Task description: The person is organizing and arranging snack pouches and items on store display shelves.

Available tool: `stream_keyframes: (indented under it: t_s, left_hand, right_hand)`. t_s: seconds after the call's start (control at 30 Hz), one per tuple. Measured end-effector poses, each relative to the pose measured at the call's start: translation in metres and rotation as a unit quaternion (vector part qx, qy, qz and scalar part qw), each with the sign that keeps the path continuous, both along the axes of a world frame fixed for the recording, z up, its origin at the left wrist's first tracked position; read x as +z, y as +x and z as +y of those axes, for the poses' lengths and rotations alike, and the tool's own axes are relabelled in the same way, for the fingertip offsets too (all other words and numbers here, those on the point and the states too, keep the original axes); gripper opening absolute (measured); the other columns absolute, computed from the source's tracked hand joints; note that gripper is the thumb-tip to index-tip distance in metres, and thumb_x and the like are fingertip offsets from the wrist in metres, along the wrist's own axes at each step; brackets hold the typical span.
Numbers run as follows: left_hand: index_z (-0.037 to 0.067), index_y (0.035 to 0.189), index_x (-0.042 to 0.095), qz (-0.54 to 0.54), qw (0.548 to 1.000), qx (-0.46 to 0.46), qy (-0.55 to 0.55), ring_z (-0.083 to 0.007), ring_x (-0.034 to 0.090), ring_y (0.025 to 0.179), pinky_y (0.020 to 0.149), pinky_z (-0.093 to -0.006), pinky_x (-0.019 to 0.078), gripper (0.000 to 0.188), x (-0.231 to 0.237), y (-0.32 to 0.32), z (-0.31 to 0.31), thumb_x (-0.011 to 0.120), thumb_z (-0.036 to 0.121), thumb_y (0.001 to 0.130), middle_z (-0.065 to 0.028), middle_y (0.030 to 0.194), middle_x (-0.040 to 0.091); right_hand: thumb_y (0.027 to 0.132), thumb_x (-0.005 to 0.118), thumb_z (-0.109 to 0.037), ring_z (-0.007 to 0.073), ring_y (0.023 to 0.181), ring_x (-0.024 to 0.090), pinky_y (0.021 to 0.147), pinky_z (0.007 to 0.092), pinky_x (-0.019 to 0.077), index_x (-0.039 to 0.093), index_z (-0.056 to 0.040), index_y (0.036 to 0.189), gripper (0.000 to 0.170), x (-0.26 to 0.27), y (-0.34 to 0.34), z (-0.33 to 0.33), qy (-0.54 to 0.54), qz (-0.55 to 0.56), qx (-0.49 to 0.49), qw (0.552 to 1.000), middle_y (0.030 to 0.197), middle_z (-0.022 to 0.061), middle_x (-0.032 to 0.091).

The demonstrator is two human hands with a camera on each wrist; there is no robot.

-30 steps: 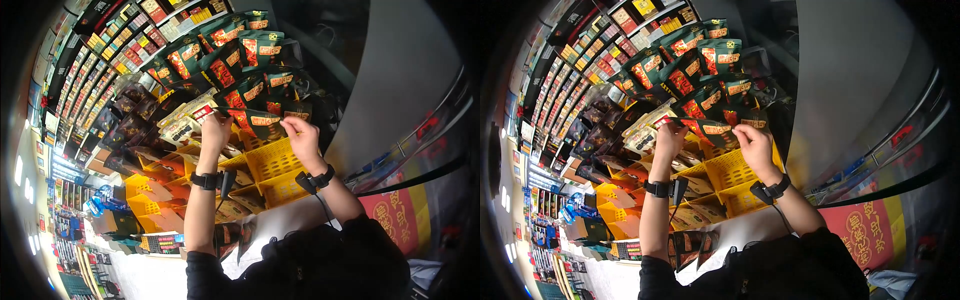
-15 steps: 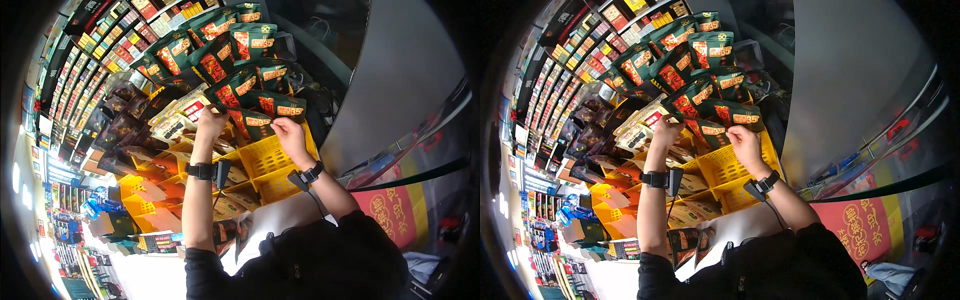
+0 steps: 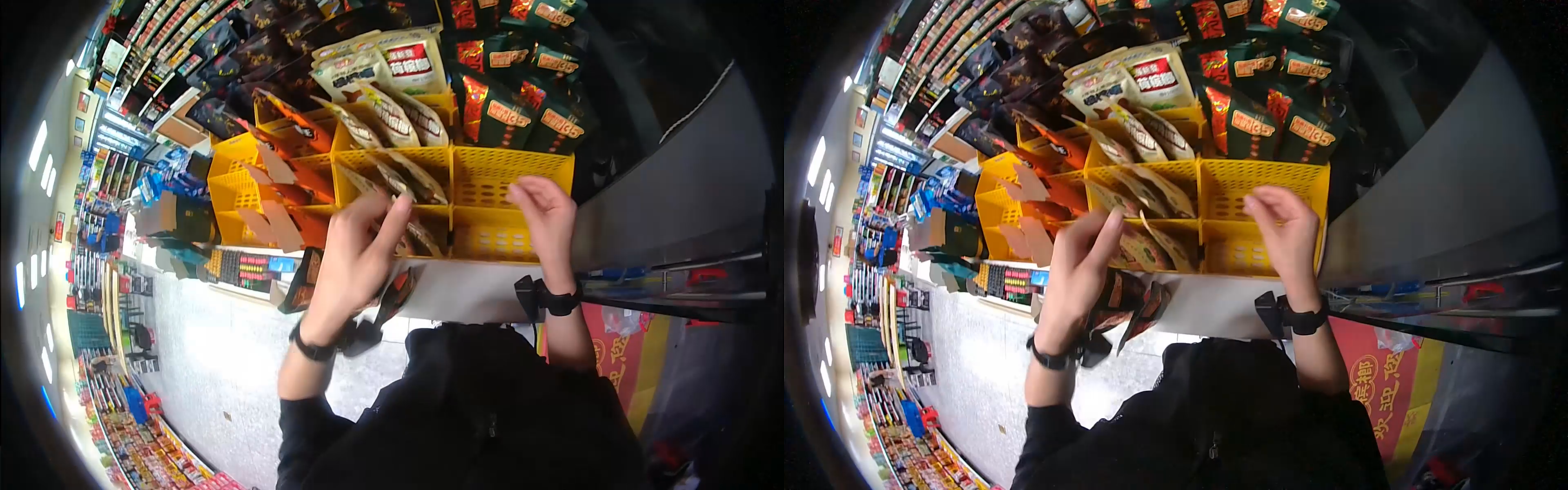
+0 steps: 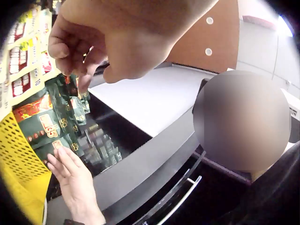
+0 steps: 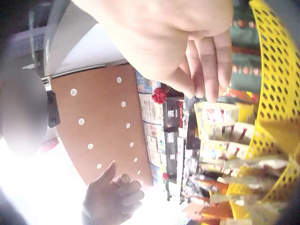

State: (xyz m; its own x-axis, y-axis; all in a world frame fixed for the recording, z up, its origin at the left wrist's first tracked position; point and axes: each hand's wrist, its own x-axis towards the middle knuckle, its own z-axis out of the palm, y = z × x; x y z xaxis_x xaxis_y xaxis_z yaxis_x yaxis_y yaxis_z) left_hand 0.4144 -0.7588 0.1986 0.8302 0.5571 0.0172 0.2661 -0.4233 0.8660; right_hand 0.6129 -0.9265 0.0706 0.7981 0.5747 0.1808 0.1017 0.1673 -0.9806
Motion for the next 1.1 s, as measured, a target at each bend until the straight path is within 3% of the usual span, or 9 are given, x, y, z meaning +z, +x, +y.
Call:
stream_keyframes:
  t_s: [0.2, 0.37, 0.53, 0.6, 0.67, 0.77, 1.0, 1.03, 1.1]
  left_hand:
    - [-0.004, 0.077, 0.066, 0.149, 0.978, -0.027, -0.147, -0.0125, 0.049, 0.061, 0.059, -0.0289, 0.0404, 0.042, -0.041, -0.080, -0.030, 0.062, 0.033, 0.097, -0.0097, 0.061, 0.055]
    - [0.000, 0.088, 0.074, 0.427, 0.902, -0.044, 0.045, -0.0314, 0.069, 0.070, 0.065, -0.0394, 0.0525, 0.046, -0.091, -0.117, -0.052, 0.072, 0.046, 0.086, -0.0149, 0.075, 0.071]
    - [-0.004, 0.114, 0.066, 0.336, 0.929, 0.141, 0.069, -0.0331, 0.072, 0.083, 0.072, -0.0421, 0.0553, 0.055, -0.205, -0.151, -0.046, 0.071, 0.043, 0.087, -0.0195, 0.087, 0.073]
    - [-0.007, 0.098, 0.067, 0.217, 0.957, 0.174, 0.081, -0.0380, 0.070, 0.077, 0.067, -0.0454, 0.0549, 0.050, -0.236, -0.153, -0.047, 0.072, 0.042, 0.086, -0.0241, 0.080, 0.070]
    - [-0.008, 0.093, 0.066, 0.217, 0.936, 0.266, 0.076, -0.0383, 0.070, 0.074, 0.065, -0.0442, 0.0550, 0.049, -0.239, -0.148, -0.046, 0.073, 0.040, 0.086, -0.0235, 0.079, 0.070]
    - [-0.009, 0.120, 0.062, 0.191, 0.931, 0.302, 0.074, -0.0325, 0.073, 0.076, 0.069, -0.0394, 0.0550, 0.053, -0.222, -0.148, -0.048, 0.072, 0.032, 0.088, -0.0230, 0.083, 0.072]
    - [0.000, 0.102, 0.072, 0.165, 0.971, 0.139, 0.099, -0.0235, 0.070, 0.067, 0.064, -0.0355, 0.0527, 0.027, -0.228, -0.151, -0.042, 0.064, 0.024, 0.094, -0.0165, 0.077, 0.072]
    - [0.001, 0.097, 0.074, 0.177, 0.974, 0.129, 0.053, -0.0389, 0.069, 0.080, 0.068, -0.0423, 0.0531, 0.021, -0.209, -0.145, -0.045, 0.068, 0.020, 0.090, -0.0226, 0.081, 0.069]
    - [0.000, 0.097, 0.073, 0.174, 0.980, 0.094, 0.021, -0.0376, 0.070, 0.079, 0.068, -0.0411, 0.0531, 0.022, -0.183, -0.135, -0.050, 0.069, 0.020, 0.090, -0.0225, 0.080, 0.069]
  right_hand:
    - [0.084, 0.072, -0.003, 0.0145, 0.084, 0.071, 0.073, 0.0268, 0.0556, 0.064, 0.0027, 0.118, 0.035, -0.021, -0.046, 0.015, -0.149, -0.042, 0.240, 0.958, 0.103, 0.0115, 0.073]
    - [0.080, 0.074, -0.007, 0.0199, 0.080, 0.072, 0.072, 0.0296, 0.0558, 0.061, -0.0002, 0.125, 0.048, -0.031, -0.072, 0.034, -0.182, -0.115, 0.298, 0.930, 0.112, 0.0129, 0.072]
    - [0.078, 0.077, -0.011, 0.0231, 0.073, 0.071, 0.069, 0.0324, 0.0556, 0.059, 0.0000, 0.128, 0.055, -0.057, -0.081, 0.048, -0.244, -0.156, 0.296, 0.910, 0.108, 0.0136, 0.072]
    - [0.078, 0.076, -0.011, 0.0235, 0.071, 0.071, 0.068, 0.0331, 0.0554, 0.060, 0.0000, 0.127, 0.053, -0.062, -0.082, 0.048, -0.229, -0.180, 0.288, 0.912, 0.105, 0.0141, 0.072]
    - [0.079, 0.075, -0.012, 0.0261, 0.086, 0.072, 0.077, 0.0354, 0.0563, 0.063, -0.0016, 0.123, 0.047, -0.057, -0.085, 0.048, -0.256, -0.172, 0.284, 0.908, 0.106, 0.0155, 0.072]
    - [0.080, 0.075, -0.010, 0.0253, 0.092, 0.072, 0.078, 0.0362, 0.0565, 0.061, -0.0021, 0.125, 0.048, -0.064, -0.089, 0.045, -0.238, -0.155, 0.285, 0.916, 0.107, 0.0174, 0.071]
    - [0.083, 0.073, -0.015, 0.0349, 0.091, 0.069, 0.079, 0.0403, 0.0553, 0.066, -0.0007, 0.115, 0.036, -0.054, -0.091, 0.030, -0.201, -0.206, 0.222, 0.932, 0.101, 0.0189, 0.071]
    - [0.082, 0.074, -0.018, 0.0346, 0.090, 0.069, 0.078, 0.0403, 0.0549, 0.069, -0.0016, 0.109, 0.031, -0.052, -0.090, 0.023, -0.203, -0.219, 0.201, 0.933, 0.100, 0.0175, 0.072]
    - [0.082, 0.075, -0.019, 0.0347, 0.091, 0.069, 0.078, 0.0406, 0.0548, 0.070, -0.0015, 0.108, 0.032, -0.030, -0.081, 0.003, -0.194, -0.210, 0.183, 0.941, 0.101, 0.0174, 0.071]
